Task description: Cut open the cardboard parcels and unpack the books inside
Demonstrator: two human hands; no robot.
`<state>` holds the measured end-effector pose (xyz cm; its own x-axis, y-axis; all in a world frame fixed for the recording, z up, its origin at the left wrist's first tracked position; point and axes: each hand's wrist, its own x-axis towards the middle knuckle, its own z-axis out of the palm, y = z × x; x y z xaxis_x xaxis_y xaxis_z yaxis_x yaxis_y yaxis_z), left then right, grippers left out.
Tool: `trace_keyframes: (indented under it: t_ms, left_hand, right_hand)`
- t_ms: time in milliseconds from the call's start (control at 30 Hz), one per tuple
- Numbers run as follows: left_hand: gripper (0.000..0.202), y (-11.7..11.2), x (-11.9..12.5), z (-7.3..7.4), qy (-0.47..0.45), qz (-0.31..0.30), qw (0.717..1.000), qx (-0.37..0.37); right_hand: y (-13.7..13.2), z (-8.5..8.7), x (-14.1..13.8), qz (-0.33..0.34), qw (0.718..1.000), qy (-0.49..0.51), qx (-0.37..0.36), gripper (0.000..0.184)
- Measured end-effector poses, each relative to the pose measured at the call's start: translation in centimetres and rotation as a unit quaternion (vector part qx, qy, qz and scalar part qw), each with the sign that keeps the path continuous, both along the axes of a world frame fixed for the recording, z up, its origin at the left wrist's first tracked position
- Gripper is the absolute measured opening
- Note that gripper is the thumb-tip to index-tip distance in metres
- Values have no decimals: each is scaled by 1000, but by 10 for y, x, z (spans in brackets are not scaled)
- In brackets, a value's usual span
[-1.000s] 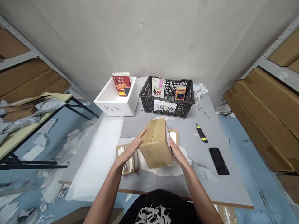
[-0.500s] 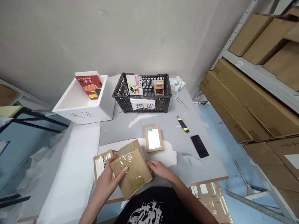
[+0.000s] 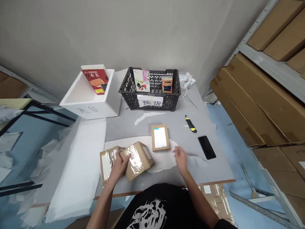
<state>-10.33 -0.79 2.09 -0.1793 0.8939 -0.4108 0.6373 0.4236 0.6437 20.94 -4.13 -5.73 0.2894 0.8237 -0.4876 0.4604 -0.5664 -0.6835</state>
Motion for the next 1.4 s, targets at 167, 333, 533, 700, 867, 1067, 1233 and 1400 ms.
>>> trace_keyframes:
  t_ms: [167,333,533,700,867,1067,1233,1400]
  left_hand:
    - [76,2,-3,-3,-4,7,1000,-9]
    - [80,6,-2,-5,-3,12,1000,-17]
    - [79,5,-5,-7,9,6,1000,-9]
    - [77,7,-6,-6,-1,2,1000,-2]
    - [78,9,-6,-6,2,8,1000,-10]
    - [77,9,-7,-11,19,5,1000,-12]
    - [79,9,-7,-10,18,13,1000,-21]
    - [79,11,-4,-6,18,22,999,-29]
  right_hand:
    - [-41,-26,106,-173,949,-260,-31,79]
    - [-46,-63,134,-150,925,-343,-63,67]
    - [-12,-68,157,-97,916,-385,-54,54]
    - [14,-68,170,-21,931,-364,-21,45]
    - [36,-75,178,-58,925,-372,-41,63]
    - [66,-84,197,-97,925,-356,-91,76]
    - [68,-84,204,-107,929,-339,-104,73]
    - [66,-84,198,-109,929,-346,-75,72]
